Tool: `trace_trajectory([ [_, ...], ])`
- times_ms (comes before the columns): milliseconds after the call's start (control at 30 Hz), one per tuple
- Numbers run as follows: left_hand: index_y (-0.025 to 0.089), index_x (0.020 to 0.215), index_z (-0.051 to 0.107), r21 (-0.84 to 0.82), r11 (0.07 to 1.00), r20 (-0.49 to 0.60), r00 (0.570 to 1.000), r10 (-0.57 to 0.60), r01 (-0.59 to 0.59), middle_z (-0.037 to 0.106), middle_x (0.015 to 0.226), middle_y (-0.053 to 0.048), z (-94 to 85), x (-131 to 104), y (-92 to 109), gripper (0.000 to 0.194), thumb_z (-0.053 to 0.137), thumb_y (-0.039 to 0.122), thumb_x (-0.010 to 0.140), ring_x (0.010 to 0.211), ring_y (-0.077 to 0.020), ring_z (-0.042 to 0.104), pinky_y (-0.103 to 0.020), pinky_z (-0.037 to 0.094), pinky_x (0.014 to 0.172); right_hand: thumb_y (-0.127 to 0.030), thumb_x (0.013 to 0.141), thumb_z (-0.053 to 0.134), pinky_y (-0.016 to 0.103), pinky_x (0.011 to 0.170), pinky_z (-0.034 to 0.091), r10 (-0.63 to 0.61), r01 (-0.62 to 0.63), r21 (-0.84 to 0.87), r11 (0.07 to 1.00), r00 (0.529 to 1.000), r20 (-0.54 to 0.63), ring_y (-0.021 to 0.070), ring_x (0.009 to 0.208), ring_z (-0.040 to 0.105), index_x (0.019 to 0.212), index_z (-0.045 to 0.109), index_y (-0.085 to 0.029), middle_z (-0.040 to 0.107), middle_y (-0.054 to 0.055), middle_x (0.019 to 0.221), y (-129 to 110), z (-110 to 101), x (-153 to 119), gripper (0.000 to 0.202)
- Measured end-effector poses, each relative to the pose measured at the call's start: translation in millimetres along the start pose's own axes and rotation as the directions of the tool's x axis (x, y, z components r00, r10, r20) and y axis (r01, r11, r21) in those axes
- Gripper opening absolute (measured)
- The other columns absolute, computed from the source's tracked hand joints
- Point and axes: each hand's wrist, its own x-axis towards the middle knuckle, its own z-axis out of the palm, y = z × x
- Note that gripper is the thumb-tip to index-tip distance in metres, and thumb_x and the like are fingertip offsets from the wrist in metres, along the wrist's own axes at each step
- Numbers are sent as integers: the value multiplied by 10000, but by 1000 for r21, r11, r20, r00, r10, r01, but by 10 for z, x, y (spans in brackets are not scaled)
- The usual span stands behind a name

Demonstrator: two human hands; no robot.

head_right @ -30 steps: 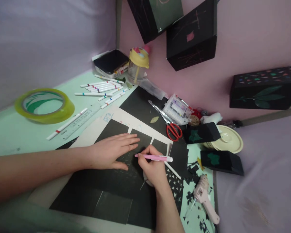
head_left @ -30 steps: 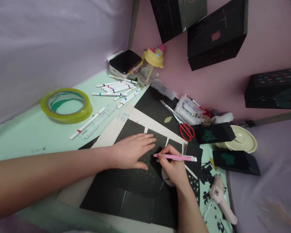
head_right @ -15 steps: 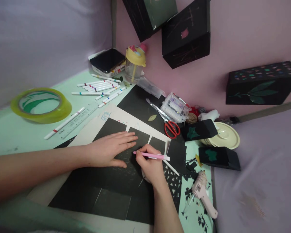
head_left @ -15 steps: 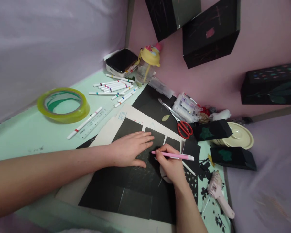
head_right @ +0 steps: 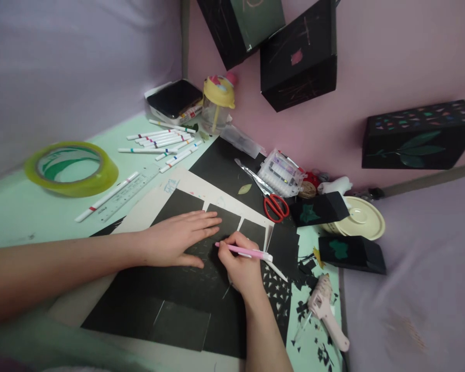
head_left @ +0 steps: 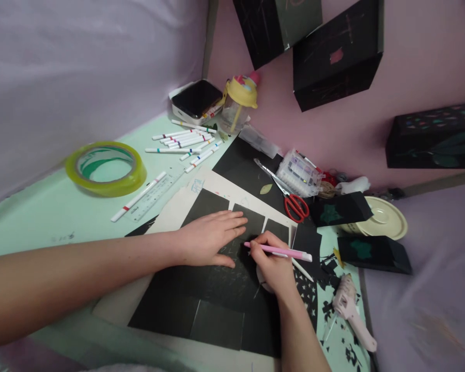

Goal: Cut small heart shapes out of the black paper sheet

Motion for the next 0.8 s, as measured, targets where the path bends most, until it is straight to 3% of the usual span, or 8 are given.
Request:
trace_trajectory([
  [200, 123, 1411, 434, -2, 1000, 2, 1000, -2, 2, 330, 1531, -115, 2, -11, -4, 776, 596, 616, 834, 1449, -268, 225, -396, 183, 1177, -249, 888, 585, 248, 579, 431, -61, 61, -39, 997, 998, -4, 139, 610, 591, 784, 657, -197, 665, 1, 692, 47, -1, -57, 136],
  [433, 116, 1404, 440, -4, 1000, -10, 1000, 9, -9, 337, 1526, -128, 12, -5, -7, 768, 592, 613, 839, 1446, -272, 232, -398, 182, 1177, -202, 905, 583, 258, 590, 440, -247, 251, -107, 962, 968, 47, 136, 617, 597, 804, 638, -195, 670, 15, 716, 90, -25, -77, 115],
  [800, 106, 1412, 432, 15, 1000, 22, 1000, -4, 3, 314, 1538, -115, -8, -2, 5, 782, 585, 619, 841, 1451, -260, 219, -385, 168, 1183, -166, 904, 571, 249, 552, 394, -276, 281, -140, 949, 960, 52, 116, 562, 547, 739, 566, -199, 623, -4, 667, 120, -29, -112, 169],
])
